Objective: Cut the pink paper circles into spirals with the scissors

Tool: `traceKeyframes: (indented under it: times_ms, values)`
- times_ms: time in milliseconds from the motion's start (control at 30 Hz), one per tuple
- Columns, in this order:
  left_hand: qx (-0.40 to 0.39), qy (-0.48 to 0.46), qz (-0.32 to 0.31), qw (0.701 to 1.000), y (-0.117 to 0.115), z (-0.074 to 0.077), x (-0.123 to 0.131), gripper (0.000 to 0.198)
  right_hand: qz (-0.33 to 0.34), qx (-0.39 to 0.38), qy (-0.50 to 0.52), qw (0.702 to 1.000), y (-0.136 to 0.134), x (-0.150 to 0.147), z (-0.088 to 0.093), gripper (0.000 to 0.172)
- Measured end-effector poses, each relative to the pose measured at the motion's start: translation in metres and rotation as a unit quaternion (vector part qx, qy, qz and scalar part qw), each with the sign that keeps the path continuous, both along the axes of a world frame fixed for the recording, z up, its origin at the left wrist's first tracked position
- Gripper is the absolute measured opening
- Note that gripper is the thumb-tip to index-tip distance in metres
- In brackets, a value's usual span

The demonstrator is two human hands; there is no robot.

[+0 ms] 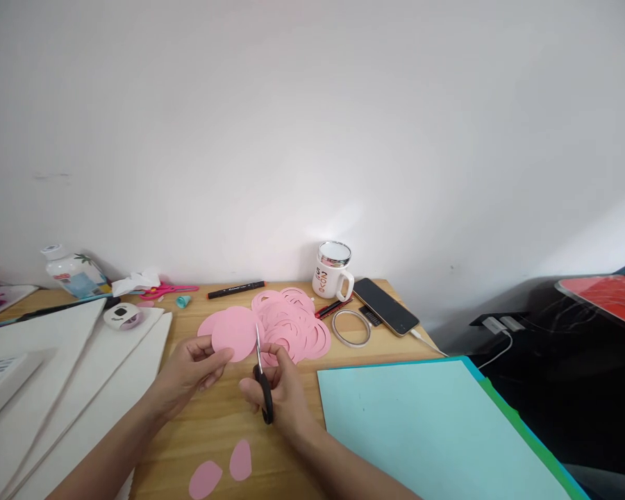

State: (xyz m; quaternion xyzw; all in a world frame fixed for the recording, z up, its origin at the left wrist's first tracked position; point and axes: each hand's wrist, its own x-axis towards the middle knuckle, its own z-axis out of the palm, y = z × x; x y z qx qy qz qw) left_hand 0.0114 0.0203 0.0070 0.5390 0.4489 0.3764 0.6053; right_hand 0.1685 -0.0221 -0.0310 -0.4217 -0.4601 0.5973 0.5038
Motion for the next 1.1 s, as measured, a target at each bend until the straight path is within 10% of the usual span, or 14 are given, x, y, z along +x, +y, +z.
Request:
traceKeyframes:
  times_ms: [1100]
  values:
    - [-0.006, 0.059, -0.010, 0.998, -0.0015, -0.0002, 0.0019, 0.032, 0.049, -0.006, 0.057, 0.997, 0.0021, 0.0013, -0.0040, 0.051]
